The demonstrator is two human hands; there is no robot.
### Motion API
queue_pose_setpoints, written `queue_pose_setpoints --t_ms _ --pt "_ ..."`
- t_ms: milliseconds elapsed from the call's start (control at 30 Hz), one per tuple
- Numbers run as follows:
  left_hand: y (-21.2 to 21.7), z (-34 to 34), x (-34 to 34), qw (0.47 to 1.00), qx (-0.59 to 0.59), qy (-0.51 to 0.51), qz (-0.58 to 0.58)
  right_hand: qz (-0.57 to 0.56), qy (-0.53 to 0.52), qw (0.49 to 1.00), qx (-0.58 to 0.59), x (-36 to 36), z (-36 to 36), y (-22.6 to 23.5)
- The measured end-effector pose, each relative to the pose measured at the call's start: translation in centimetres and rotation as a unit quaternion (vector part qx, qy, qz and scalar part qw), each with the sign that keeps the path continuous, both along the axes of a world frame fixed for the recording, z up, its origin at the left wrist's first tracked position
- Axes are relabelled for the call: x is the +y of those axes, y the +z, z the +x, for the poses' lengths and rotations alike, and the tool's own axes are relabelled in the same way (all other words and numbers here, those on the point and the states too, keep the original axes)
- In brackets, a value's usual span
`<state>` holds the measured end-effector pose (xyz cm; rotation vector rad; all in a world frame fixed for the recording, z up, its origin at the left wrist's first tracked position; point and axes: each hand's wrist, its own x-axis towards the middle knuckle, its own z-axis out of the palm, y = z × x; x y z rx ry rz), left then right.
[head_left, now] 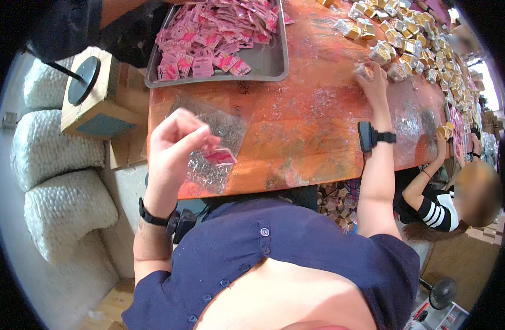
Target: Packaging decorative foam donuts into individual plastic bags and attaching header cards.
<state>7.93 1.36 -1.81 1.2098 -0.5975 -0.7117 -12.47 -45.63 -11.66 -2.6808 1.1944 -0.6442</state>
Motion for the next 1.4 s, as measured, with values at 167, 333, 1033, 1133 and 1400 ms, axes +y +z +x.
queue_pose_setpoints --t_ms 167,333,1033,1133,1400 --pt "2.2 -0.5 -3.5 0.995 0.009 -0.096 0.032 0.405 0.193 0.807 -0.384 14.5 2.7 5.9" --pt "5.5 -2.2 -6.1 0.977 0.03 -0.196 0.079 0.332 0.365 0.748 -0.445 22.3 3.9 10.0" --pt "6.3 -2.9 -5.9 0.964 0.042 -0.243 0.099 -0.066 0.458 0.829 -0.314 26.4 4.4 14.4" --pt "6.4 -2.7 -5.8 0.961 0.029 -0.252 0.109 -0.033 0.435 0.847 -0.303 26.2 4.2 14.0" --pt "6.5 -2.6 -6.3 0.953 0.011 -0.276 0.127 0.031 0.446 0.824 -0.349 24.0 4.1 12.1"
